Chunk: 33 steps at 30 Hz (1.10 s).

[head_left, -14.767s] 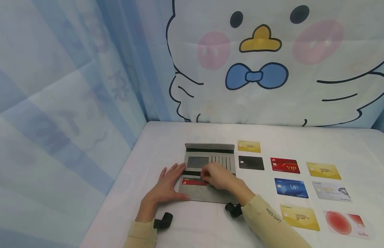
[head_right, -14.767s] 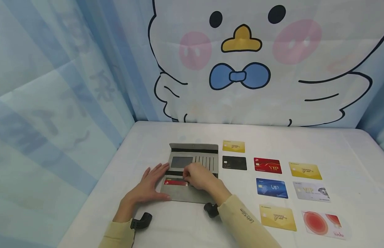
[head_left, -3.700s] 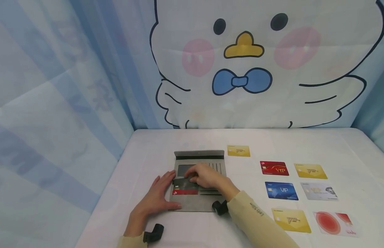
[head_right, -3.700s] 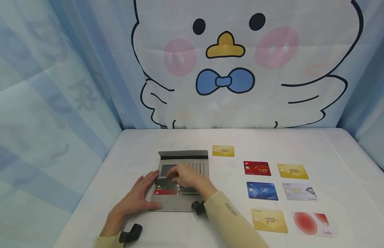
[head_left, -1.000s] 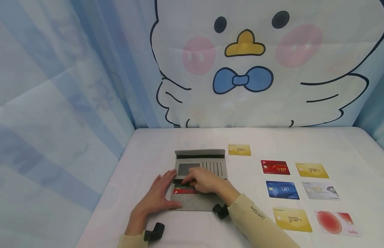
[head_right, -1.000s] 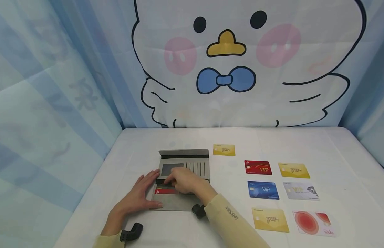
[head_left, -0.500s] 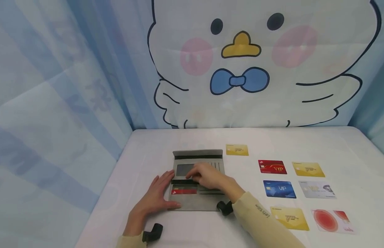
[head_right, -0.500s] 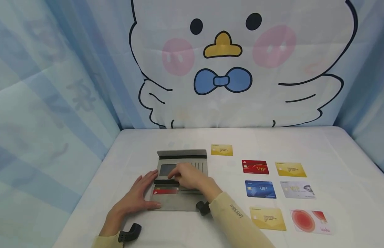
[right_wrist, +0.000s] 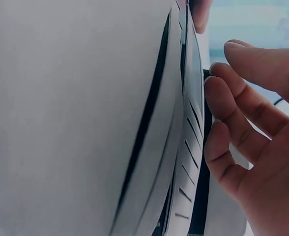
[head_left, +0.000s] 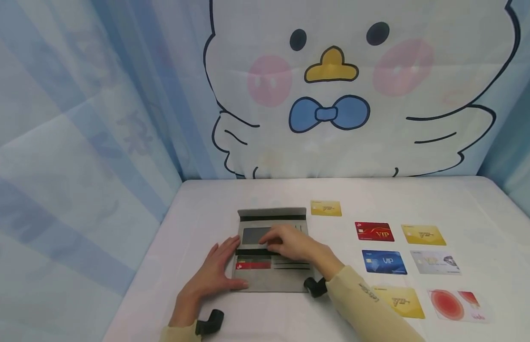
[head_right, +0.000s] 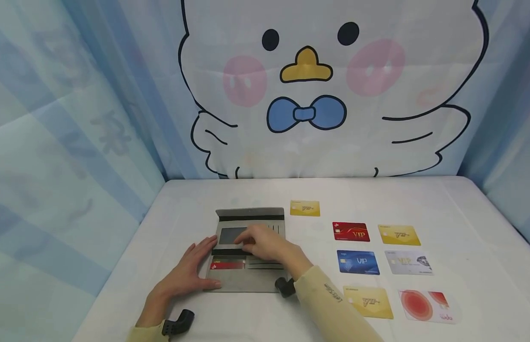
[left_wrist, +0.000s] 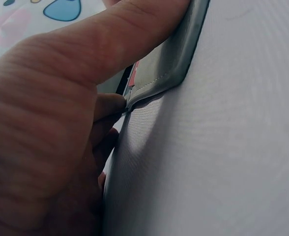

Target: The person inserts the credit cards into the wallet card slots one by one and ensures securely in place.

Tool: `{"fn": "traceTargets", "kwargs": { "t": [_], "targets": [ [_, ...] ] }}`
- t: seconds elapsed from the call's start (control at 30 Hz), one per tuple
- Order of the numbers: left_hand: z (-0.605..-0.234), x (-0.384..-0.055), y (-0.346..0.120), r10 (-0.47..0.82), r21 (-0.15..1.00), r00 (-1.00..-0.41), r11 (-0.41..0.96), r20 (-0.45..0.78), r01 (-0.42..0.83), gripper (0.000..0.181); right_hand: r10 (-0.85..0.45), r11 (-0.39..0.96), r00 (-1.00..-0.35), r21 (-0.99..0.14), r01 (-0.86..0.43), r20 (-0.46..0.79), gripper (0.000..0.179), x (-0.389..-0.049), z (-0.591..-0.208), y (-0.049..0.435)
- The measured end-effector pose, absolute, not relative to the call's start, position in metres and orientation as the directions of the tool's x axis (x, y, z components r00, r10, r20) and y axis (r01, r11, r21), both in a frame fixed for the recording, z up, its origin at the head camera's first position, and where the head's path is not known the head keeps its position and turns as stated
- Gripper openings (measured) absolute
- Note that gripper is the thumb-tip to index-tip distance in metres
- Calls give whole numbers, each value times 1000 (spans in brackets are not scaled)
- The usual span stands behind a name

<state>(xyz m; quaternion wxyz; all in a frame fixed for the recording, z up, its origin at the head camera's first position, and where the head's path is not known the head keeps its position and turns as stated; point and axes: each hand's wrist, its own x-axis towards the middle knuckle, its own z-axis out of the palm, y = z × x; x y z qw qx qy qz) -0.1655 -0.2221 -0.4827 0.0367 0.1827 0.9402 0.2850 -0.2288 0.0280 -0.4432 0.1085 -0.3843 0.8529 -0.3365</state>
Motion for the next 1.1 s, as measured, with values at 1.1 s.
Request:
{"fn": "traceTargets", "kwargs": {
  "t": [1.1],
  "targets": [
    [-489, -168, -221, 358, 553, -933, 770, 40, 320, 108, -653, 354, -746, -816, -457, 134, 43, -215, -445, 85]
  ]
}}
